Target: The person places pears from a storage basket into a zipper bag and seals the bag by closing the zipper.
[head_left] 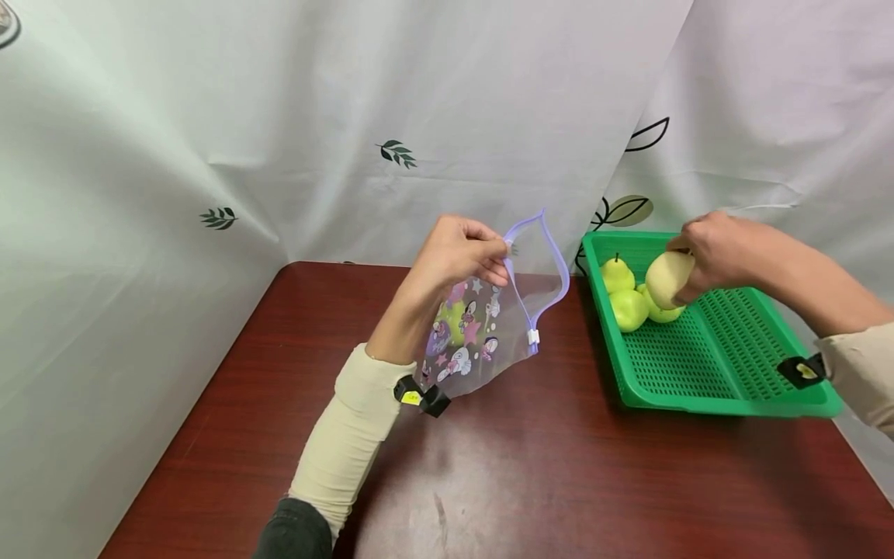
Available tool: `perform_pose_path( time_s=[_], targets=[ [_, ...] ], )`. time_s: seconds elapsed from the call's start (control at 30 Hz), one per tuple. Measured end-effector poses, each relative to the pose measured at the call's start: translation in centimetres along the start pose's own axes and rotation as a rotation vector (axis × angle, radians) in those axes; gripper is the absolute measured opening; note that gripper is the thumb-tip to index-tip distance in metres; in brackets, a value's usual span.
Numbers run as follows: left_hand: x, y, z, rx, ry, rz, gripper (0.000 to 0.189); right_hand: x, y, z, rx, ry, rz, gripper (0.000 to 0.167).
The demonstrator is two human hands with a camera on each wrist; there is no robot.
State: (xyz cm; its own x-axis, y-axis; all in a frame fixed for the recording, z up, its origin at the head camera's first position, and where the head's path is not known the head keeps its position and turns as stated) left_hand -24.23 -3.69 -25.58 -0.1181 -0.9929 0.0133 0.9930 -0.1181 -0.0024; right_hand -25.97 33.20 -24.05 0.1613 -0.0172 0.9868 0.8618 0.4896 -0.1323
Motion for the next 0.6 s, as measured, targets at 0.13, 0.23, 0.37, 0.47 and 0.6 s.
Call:
perform_pose_path(
  time_s=[0.13, 0.23, 0.37, 0.47, 0.6],
  targets=[
    [0.0, 0.0, -0.1, -0.006, -0.008, -0.003, 0.014, 0.7, -0.2, -0.4, -0.002, 0.014, 0.021, 0.086],
    [-0.1, -0.2, -0.1, -0.007, -0.011, -0.004, 0.014, 1.2, -0.2, -0.8, 0.001, 0.007, 0.043, 0.089],
    [-0.2, -0.2, -0.2, -0.003, -0.009, -0.004, 0.014, 1.8, -0.5, -1.4, 0.019, 0.0, 0.081, 0.09],
    [-0.2, -0.2, -0.2, 0.001, -0.011, -0.006, 0.015, 2.2, -0.7, -2.0, 0.025, 0.001, 0.098, 0.091],
    [-0.2, -0.3, -0.1, 0.002, -0.017, -0.008, 0.016, 2.9, -1.0, -2.7, 0.031, 0.003, 0.107, 0.092]
  ],
)
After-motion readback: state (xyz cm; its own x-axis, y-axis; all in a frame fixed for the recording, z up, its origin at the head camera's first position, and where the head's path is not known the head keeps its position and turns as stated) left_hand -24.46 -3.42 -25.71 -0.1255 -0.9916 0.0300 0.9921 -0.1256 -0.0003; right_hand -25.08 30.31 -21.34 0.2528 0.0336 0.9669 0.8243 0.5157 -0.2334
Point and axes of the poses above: each hand's wrist, its own y-axis away from the middle knuckle, its own x-axis out of the back of the hand, z = x × y, the point moved 3 cm from there along -y, towards the middle knuckle, and after that the axes turned 10 degrees about z, right-handed, at the moved point
